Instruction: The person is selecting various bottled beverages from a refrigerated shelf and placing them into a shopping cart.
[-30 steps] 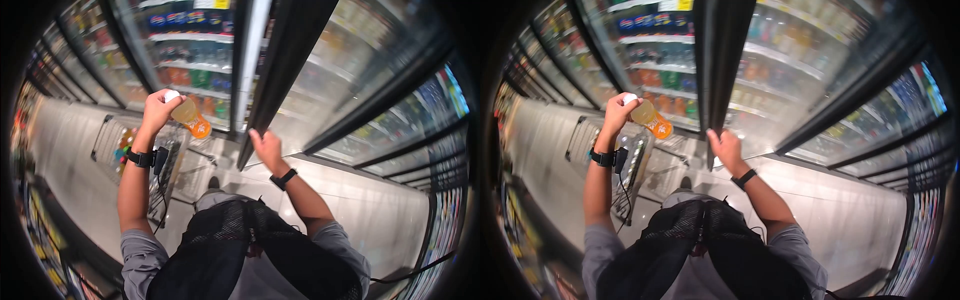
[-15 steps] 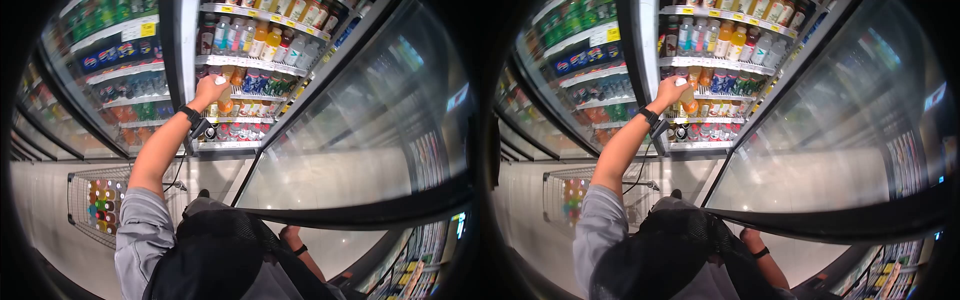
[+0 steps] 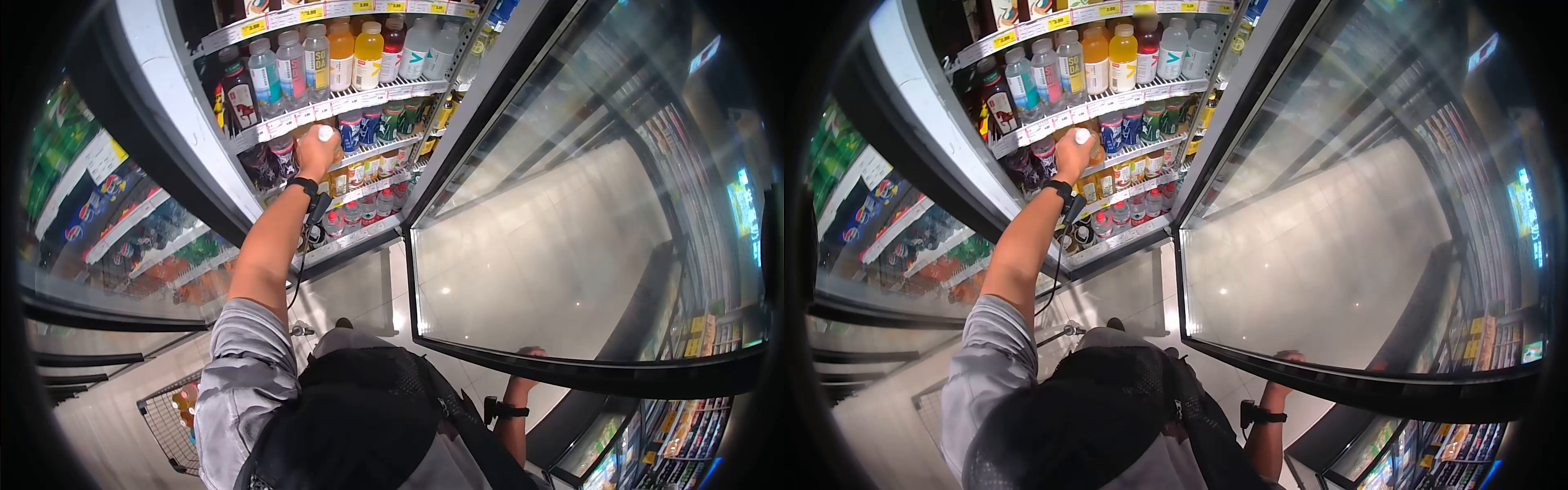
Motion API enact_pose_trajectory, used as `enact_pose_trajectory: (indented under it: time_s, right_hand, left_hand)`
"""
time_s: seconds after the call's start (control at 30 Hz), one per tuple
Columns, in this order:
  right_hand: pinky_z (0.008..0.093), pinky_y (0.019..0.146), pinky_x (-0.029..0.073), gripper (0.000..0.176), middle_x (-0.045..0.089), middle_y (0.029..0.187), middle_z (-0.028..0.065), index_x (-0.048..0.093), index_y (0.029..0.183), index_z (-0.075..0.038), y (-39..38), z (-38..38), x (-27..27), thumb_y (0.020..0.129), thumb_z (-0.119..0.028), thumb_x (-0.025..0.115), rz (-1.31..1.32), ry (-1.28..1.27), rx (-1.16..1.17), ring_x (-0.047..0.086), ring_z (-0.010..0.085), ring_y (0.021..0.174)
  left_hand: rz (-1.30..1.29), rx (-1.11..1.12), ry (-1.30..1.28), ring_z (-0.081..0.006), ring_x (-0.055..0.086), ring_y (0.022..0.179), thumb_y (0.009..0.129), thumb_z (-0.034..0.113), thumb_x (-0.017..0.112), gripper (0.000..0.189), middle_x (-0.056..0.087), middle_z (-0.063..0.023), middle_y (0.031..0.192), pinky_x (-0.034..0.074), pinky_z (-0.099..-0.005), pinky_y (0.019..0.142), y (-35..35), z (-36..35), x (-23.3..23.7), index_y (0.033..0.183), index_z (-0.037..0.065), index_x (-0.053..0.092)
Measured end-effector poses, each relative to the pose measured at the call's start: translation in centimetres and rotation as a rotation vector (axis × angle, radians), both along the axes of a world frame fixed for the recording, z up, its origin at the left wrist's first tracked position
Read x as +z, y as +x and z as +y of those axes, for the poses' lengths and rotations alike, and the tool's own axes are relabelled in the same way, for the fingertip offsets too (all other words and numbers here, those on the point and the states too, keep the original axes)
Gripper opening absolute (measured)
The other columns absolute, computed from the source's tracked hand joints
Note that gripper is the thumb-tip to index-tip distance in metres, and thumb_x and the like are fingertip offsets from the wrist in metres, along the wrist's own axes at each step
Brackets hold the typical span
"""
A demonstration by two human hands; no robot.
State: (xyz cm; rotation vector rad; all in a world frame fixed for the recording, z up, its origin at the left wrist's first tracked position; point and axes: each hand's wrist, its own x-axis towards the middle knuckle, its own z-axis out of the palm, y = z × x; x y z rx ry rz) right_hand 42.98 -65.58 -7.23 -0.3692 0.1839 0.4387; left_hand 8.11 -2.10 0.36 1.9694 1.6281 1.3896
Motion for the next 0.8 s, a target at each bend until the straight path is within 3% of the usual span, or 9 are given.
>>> enact_pose_trajectory:
  time_s: [0.07,0.2,0.33,0.4,0.53,0.6,0.67,0.73,0.8]
  right_hand:
    - [0.0344,0.064,0.043,0.044,0.049,0.072,0.0048,0.045,0.076,-0.006,-2.5,1.5,5.3,0.100,-0.043,0.041,-0.877,-0.722,0.238,0.048,0.0181,0.065]
    - [0.0350,0.059,0.040,0.068,0.048,0.066,0.0062,0.045,0.067,-0.004,-1.9,0.7,3.9,0.098,-0.063,0.031,-0.612,-0.446,0.292,0.045,0.0193,0.060]
    - [0.0353,0.058,0.040,0.071,0.048,0.064,0.0073,0.048,0.066,-0.003,-4.0,1.9,6.4,0.098,-0.065,0.030,-0.691,-0.597,0.282,0.046,0.0196,0.060]
    - [0.0360,0.059,0.042,0.073,0.051,0.064,0.0088,0.052,0.068,-0.002,-5.5,2.9,7.1,0.097,-0.066,0.031,0.103,0.387,0.167,0.048,0.0216,0.061]
    - [0.0367,0.061,0.044,0.074,0.053,0.067,0.0100,0.053,0.070,-0.002,-4.8,0.7,3.7,0.096,-0.067,0.030,0.119,0.453,0.151,0.051,0.0237,0.063]
    - [0.0371,0.064,0.044,0.074,0.055,0.069,0.0103,0.054,0.071,-0.001,-5.3,0.9,4.7,0.096,-0.066,0.030,-0.580,-0.334,0.357,0.052,0.0253,0.067]
    - [0.0381,0.068,0.045,0.071,0.055,0.071,0.0105,0.053,0.072,-0.001,-7.7,2.4,7.0,0.097,-0.064,0.030,-0.263,0.087,0.332,0.052,0.0255,0.070]
    - [0.0327,0.067,0.038,0.069,0.047,0.068,0.0063,0.047,0.067,-0.002,-9.1,3.5,8.8,0.094,-0.065,0.040,-0.736,-0.650,0.364,0.043,0.0184,0.066]
    - [0.0347,0.071,0.039,0.072,0.047,0.071,0.0072,0.046,0.069,-0.001,-10.5,3.7,9.8,0.096,-0.067,0.033,-0.772,-0.737,0.399,0.044,0.0192,0.072]
  left_hand:
    - [-0.012,-0.025,-0.058,-0.0383,0.067,0.086,0.076,0.038,0.072,0.037,0.070,-0.0204,0.091,0.052,-0.0470,0.079,0.4,1.4,-0.2,0.097,0.007,0.070]
    - [0.101,-0.018,-0.218,-0.0406,0.066,0.093,0.077,0.039,0.072,0.045,0.069,-0.0225,0.101,0.052,-0.0465,0.086,0.8,3.7,0.2,0.107,0.005,0.070]
    - [0.160,0.038,-0.254,-0.0418,0.058,0.113,0.080,0.040,0.073,0.053,0.062,-0.0199,0.126,0.045,-0.0463,0.097,1.2,6.7,-0.6,0.122,0.008,0.063]
    - [0.230,0.043,-0.298,-0.0416,0.057,0.116,0.082,0.045,0.070,0.055,0.062,-0.0189,0.126,0.044,-0.0478,0.098,1.1,7.8,-0.6,0.123,0.010,0.063]
    - [0.336,0.089,-0.305,-0.0407,0.059,0.115,0.087,0.052,0.060,0.051,0.064,-0.0187,0.123,0.045,-0.0508,0.098,1.4,7.6,0.6,0.119,0.012,0.066]
    - [0.326,0.135,-0.301,-0.0406,0.059,0.114,0.087,0.050,0.061,0.050,0.065,-0.0185,0.121,0.046,-0.0504,0.097,1.4,7.6,-0.1,0.122,0.015,0.065]
    - [0.310,-0.001,-0.265,-0.0420,0.055,0.117,0.085,0.045,0.066,0.058,0.058,-0.0233,0.129,0.043,-0.0481,0.100,0.8,6.1,0.1,0.127,0.006,0.060]
    - [0.313,0.052,-0.372,-0.0421,0.056,0.115,0.086,0.041,0.067,0.058,0.058,-0.0250,0.127,0.045,-0.0477,0.098,1.0,4.3,0.8,0.127,0.002,0.057]
    - [0.311,0.116,-0.487,-0.0423,0.057,0.113,0.086,0.037,0.067,0.058,0.058,-0.0267,0.125,0.046,-0.0473,0.096,0.9,1.3,1.0,0.128,-0.001,0.055]
